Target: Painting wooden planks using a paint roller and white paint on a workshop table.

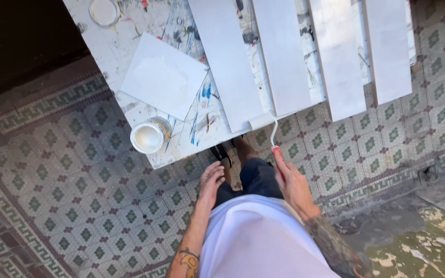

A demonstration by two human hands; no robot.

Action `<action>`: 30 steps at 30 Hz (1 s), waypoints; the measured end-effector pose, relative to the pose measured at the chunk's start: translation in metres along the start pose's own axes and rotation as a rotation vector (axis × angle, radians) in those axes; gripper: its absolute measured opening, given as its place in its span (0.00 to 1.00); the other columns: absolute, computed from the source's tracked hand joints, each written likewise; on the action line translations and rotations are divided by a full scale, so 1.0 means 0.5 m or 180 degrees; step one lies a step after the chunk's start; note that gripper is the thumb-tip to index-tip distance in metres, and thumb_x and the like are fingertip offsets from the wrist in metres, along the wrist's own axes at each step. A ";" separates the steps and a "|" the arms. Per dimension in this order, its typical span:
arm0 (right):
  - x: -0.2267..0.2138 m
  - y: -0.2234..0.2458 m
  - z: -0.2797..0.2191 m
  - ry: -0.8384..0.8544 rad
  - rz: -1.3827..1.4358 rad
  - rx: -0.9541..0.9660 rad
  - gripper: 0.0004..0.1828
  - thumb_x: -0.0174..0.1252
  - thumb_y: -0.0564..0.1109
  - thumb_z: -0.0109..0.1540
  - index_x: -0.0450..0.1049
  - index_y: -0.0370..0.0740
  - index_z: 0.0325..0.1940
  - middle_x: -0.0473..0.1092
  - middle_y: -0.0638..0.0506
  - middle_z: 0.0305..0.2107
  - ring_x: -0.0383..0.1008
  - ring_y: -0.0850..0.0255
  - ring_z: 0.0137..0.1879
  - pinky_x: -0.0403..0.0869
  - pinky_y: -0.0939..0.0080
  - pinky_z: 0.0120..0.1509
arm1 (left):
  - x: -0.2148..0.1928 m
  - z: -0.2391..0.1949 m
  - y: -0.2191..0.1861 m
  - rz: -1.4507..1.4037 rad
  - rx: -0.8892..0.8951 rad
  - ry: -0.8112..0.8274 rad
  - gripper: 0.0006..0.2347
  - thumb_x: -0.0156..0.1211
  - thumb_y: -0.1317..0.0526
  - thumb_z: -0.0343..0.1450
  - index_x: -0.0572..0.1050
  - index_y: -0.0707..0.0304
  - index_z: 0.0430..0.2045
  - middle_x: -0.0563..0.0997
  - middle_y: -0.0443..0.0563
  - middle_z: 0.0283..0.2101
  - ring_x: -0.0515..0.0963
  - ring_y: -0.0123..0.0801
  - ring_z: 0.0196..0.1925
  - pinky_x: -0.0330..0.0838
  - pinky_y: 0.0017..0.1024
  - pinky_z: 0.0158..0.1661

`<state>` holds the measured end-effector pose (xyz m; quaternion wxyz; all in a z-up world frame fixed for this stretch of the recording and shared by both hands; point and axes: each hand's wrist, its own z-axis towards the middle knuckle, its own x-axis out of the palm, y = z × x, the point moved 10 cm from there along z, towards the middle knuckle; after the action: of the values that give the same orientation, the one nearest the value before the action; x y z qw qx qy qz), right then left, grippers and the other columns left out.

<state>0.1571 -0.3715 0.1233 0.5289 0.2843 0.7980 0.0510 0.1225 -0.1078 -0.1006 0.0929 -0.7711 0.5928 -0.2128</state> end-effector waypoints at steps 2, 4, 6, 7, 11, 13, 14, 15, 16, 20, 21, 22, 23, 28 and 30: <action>0.012 -0.045 -0.042 0.0080 0.0394 0.0339 0.30 0.49 0.47 0.69 0.59 0.63 0.77 0.75 0.47 0.33 0.79 0.50 0.39 0.77 0.51 0.41 | -0.042 0.004 0.003 0.0151 0.0064 -0.0052 0.19 0.64 0.68 0.70 0.76 0.62 0.58 0.82 0.53 0.49 0.78 0.30 0.46 0.78 0.32 0.50; 0.009 -0.066 -0.068 0.0076 0.0470 0.0444 0.30 0.49 0.48 0.69 0.60 0.63 0.77 0.75 0.46 0.34 0.79 0.51 0.39 0.77 0.51 0.42 | -0.085 0.012 0.015 0.0290 0.0091 -0.0041 0.19 0.64 0.67 0.72 0.75 0.63 0.59 0.82 0.55 0.50 0.79 0.33 0.48 0.78 0.34 0.51; 0.013 -0.084 -0.078 0.0070 0.0540 0.0551 0.30 0.49 0.49 0.69 0.60 0.63 0.77 0.76 0.46 0.35 0.79 0.51 0.39 0.77 0.51 0.42 | -0.116 0.016 0.022 0.0425 0.0117 -0.0025 0.19 0.63 0.67 0.73 0.75 0.63 0.60 0.82 0.58 0.52 0.79 0.36 0.50 0.78 0.36 0.52; 0.015 -0.085 -0.076 0.0004 0.0568 0.0503 0.29 0.50 0.48 0.69 0.62 0.61 0.76 0.76 0.47 0.33 0.78 0.54 0.36 0.77 0.54 0.41 | -0.130 0.015 0.022 0.0561 0.0148 -0.0059 0.19 0.63 0.67 0.73 0.75 0.64 0.61 0.81 0.60 0.53 0.79 0.39 0.52 0.78 0.37 0.52; 0.002 -0.034 -0.034 -0.0231 0.0386 0.0192 0.29 0.51 0.46 0.69 0.62 0.61 0.76 0.72 0.47 0.28 0.76 0.53 0.32 0.74 0.53 0.35 | -0.179 0.017 0.036 0.0838 0.0156 -0.0226 0.19 0.66 0.65 0.72 0.76 0.63 0.59 0.81 0.58 0.53 0.79 0.40 0.55 0.79 0.34 0.52; 0.001 -0.007 0.003 -0.0282 0.0316 0.0066 0.30 0.50 0.44 0.69 0.61 0.59 0.77 0.71 0.47 0.27 0.75 0.53 0.31 0.73 0.51 0.34 | -0.197 0.016 0.048 0.0824 0.0142 -0.0320 0.19 0.67 0.65 0.71 0.76 0.62 0.58 0.82 0.58 0.52 0.80 0.40 0.54 0.80 0.34 0.51; -0.002 0.010 0.024 -0.0347 0.0241 -0.0059 0.31 0.48 0.43 0.69 0.59 0.58 0.78 0.69 0.48 0.26 0.74 0.52 0.30 0.71 0.49 0.33 | -0.206 0.019 0.052 0.0810 0.0135 -0.0404 0.19 0.68 0.66 0.70 0.77 0.61 0.57 0.83 0.59 0.51 0.81 0.40 0.54 0.81 0.34 0.50; -0.002 0.015 0.053 -0.0349 0.0233 -0.0061 0.31 0.48 0.43 0.69 0.59 0.58 0.78 0.69 0.48 0.26 0.74 0.52 0.30 0.71 0.49 0.33 | -0.205 0.026 0.053 0.0803 0.0136 -0.0399 0.19 0.68 0.66 0.70 0.77 0.61 0.57 0.83 0.59 0.51 0.81 0.40 0.54 0.81 0.34 0.50; -0.011 0.030 0.080 -0.0524 0.0240 -0.0238 0.31 0.48 0.41 0.70 0.59 0.55 0.79 0.67 0.46 0.25 0.73 0.50 0.28 0.72 0.53 0.32 | -0.206 0.033 0.053 0.0827 0.0166 -0.0437 0.18 0.67 0.66 0.70 0.78 0.62 0.56 0.83 0.60 0.50 0.81 0.42 0.53 0.81 0.36 0.50; -0.021 0.061 0.074 -0.0486 0.0297 -0.0337 0.34 0.51 0.38 0.67 0.57 0.48 0.78 0.71 0.31 0.29 0.76 0.33 0.36 0.71 0.39 0.34 | -0.209 0.013 0.055 0.0855 0.0184 -0.0486 0.17 0.64 0.66 0.71 0.77 0.66 0.56 0.80 0.65 0.52 0.80 0.47 0.55 0.80 0.39 0.51; -0.019 0.049 0.048 -0.0510 0.0294 -0.0348 0.34 0.51 0.38 0.67 0.57 0.48 0.78 0.71 0.31 0.29 0.76 0.33 0.36 0.71 0.39 0.34 | -0.210 0.019 0.050 0.0853 0.0208 -0.0474 0.17 0.64 0.66 0.71 0.77 0.66 0.56 0.80 0.65 0.52 0.80 0.47 0.55 0.80 0.39 0.51; -0.007 0.024 0.024 -0.0415 0.0348 -0.0163 0.33 0.51 0.39 0.67 0.58 0.52 0.78 0.72 0.36 0.30 0.77 0.38 0.36 0.72 0.43 0.36 | -0.210 0.027 0.048 0.0864 0.0203 -0.0453 0.18 0.66 0.66 0.70 0.78 0.64 0.56 0.81 0.61 0.50 0.80 0.43 0.53 0.80 0.36 0.50; 0.008 -0.004 -0.016 -0.0282 0.0397 0.0041 0.33 0.50 0.40 0.68 0.59 0.57 0.78 0.73 0.40 0.31 0.78 0.42 0.37 0.74 0.47 0.38 | -0.217 0.018 0.062 0.0875 0.0159 -0.0447 0.18 0.67 0.65 0.70 0.78 0.62 0.56 0.82 0.58 0.49 0.81 0.39 0.51 0.81 0.33 0.49; 0.040 -0.051 -0.050 -0.0334 0.0526 0.0174 0.31 0.52 0.45 0.68 0.61 0.62 0.77 0.76 0.45 0.34 0.78 0.51 0.37 0.77 0.52 0.41 | -0.247 0.012 0.073 0.0894 0.0229 -0.0461 0.18 0.66 0.67 0.71 0.78 0.61 0.57 0.83 0.60 0.49 0.82 0.44 0.54 0.82 0.35 0.49; 0.030 -0.036 -0.020 -0.0424 0.0392 0.0069 0.31 0.52 0.45 0.68 0.61 0.61 0.77 0.76 0.45 0.34 0.79 0.49 0.39 0.77 0.51 0.42 | -0.244 0.017 0.073 0.0897 0.0254 -0.0444 0.18 0.66 0.67 0.71 0.78 0.60 0.57 0.83 0.59 0.49 0.82 0.43 0.54 0.82 0.34 0.49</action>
<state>0.1369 -0.3763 0.1085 0.5736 0.3412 0.7426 0.0557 0.0691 -0.0024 -0.1490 0.1933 -0.6889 0.6783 -0.1671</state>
